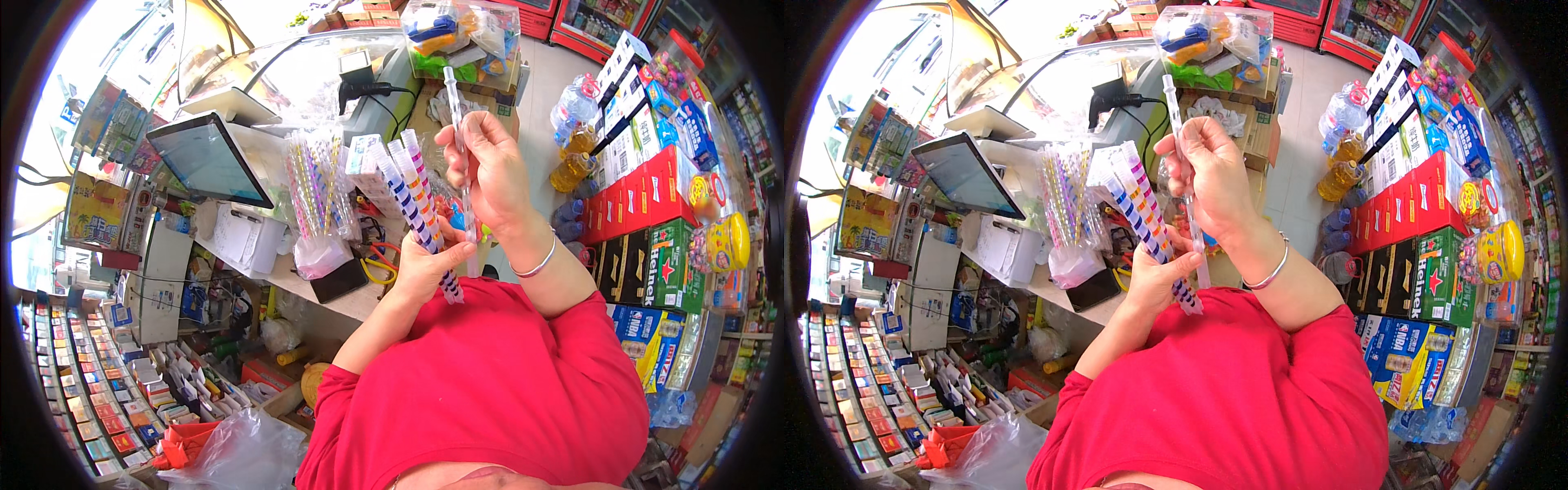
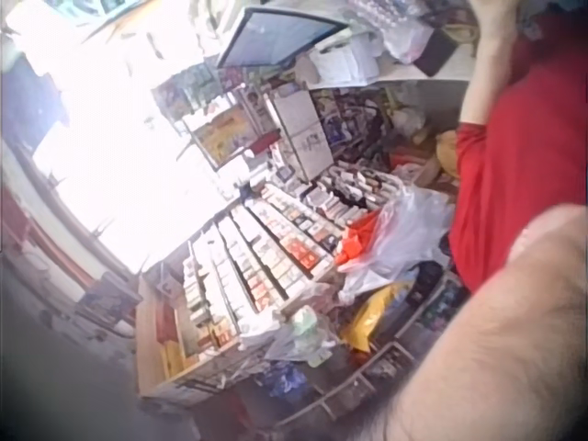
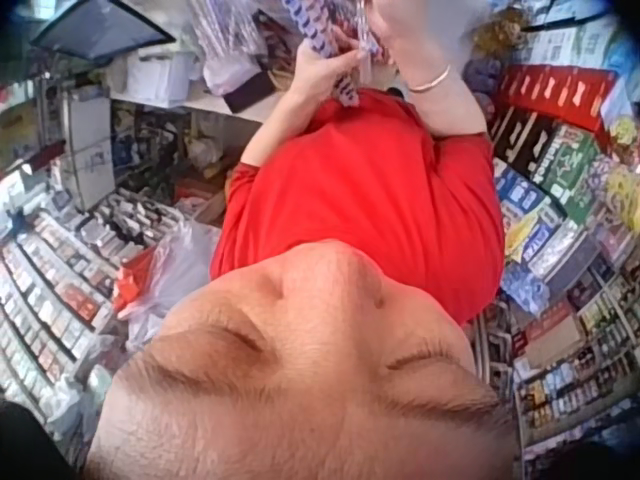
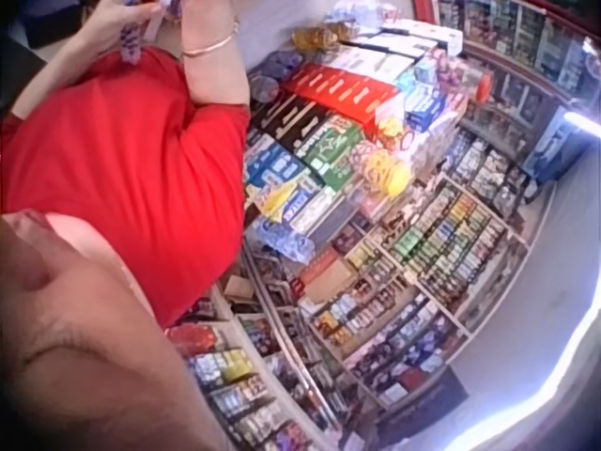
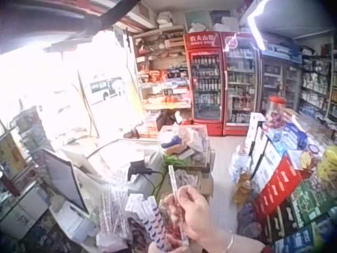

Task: The person attaches colorful decorative toppers to several pens by hand and uses scissors to cut plastic packaging at a store counter.

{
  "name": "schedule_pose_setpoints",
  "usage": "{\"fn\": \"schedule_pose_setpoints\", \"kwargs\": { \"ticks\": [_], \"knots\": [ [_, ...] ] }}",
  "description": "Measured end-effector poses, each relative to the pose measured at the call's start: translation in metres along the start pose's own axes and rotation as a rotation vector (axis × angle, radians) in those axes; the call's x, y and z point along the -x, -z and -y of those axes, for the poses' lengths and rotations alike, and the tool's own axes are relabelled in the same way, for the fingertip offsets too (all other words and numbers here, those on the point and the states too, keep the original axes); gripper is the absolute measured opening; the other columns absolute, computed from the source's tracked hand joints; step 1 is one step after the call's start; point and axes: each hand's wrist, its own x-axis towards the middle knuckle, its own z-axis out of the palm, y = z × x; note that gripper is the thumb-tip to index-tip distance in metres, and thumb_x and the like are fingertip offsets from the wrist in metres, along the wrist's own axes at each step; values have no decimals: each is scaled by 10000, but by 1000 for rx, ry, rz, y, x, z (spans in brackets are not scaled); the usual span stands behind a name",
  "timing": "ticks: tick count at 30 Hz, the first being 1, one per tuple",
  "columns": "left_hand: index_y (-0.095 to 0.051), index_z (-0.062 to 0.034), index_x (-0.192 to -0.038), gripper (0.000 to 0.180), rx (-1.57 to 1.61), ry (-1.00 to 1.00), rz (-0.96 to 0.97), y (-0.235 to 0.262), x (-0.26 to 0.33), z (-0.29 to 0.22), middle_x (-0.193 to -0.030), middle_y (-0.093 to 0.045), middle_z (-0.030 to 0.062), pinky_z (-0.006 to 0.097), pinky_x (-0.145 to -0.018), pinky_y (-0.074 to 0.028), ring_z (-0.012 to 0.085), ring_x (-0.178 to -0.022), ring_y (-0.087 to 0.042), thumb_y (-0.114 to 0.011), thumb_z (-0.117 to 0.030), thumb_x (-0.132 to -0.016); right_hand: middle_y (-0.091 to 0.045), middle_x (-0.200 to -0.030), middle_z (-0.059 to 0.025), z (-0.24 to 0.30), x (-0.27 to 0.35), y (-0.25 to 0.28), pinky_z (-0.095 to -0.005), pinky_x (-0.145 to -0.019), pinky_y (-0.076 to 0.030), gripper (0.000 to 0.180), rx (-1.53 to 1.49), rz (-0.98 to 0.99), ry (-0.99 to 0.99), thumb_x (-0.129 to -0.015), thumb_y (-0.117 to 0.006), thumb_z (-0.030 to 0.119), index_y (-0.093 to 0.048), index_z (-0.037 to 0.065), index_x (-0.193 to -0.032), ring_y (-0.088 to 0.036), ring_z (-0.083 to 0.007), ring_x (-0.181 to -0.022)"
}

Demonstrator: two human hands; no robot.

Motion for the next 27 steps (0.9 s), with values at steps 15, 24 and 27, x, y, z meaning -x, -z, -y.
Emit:
{"fn": "schedule_pose_setpoints", "kwargs": {
  "ticks": [15, 24, 27],
  "knots": [
    [-518, -73, -942, 275, 180, 174, 88, 14, -5, 8, -820, -577, 24, 251, -551, -412, 112, -642, -525, -734, -67, -772, -500, -788, -62, 11, -21, 24, -185, -394, -262, 163, -389, 190, -116, -976, -434, 185, -488, 63, -882, -375, -76, -535],
    [-476, -123, -985, 278, 243, 195, 161, 9, -3, 2, -930, -620, 54, 232, -585, -446, 166, -881, -637, -700, -132, -821, -441, -727, -30, 3, -31, 34, -188, -387, -330, 203, -763, 419, -275, -983, -419, 194, -480, 27, -885, -374, -55, -495],
    [-465, -125, -989, 270, 310, 195, 178, 9, -1, 0, -900, -617, 60, 208, -557, -432, 156, -824, -638, -686, -142, -835, -442, -727, -31, 2, -33, 36, -194, -412, -346, 199, -842, 459, -277, -980, -423, 185, -485, 13, -902, -382, -64, -496]
  ]
}}
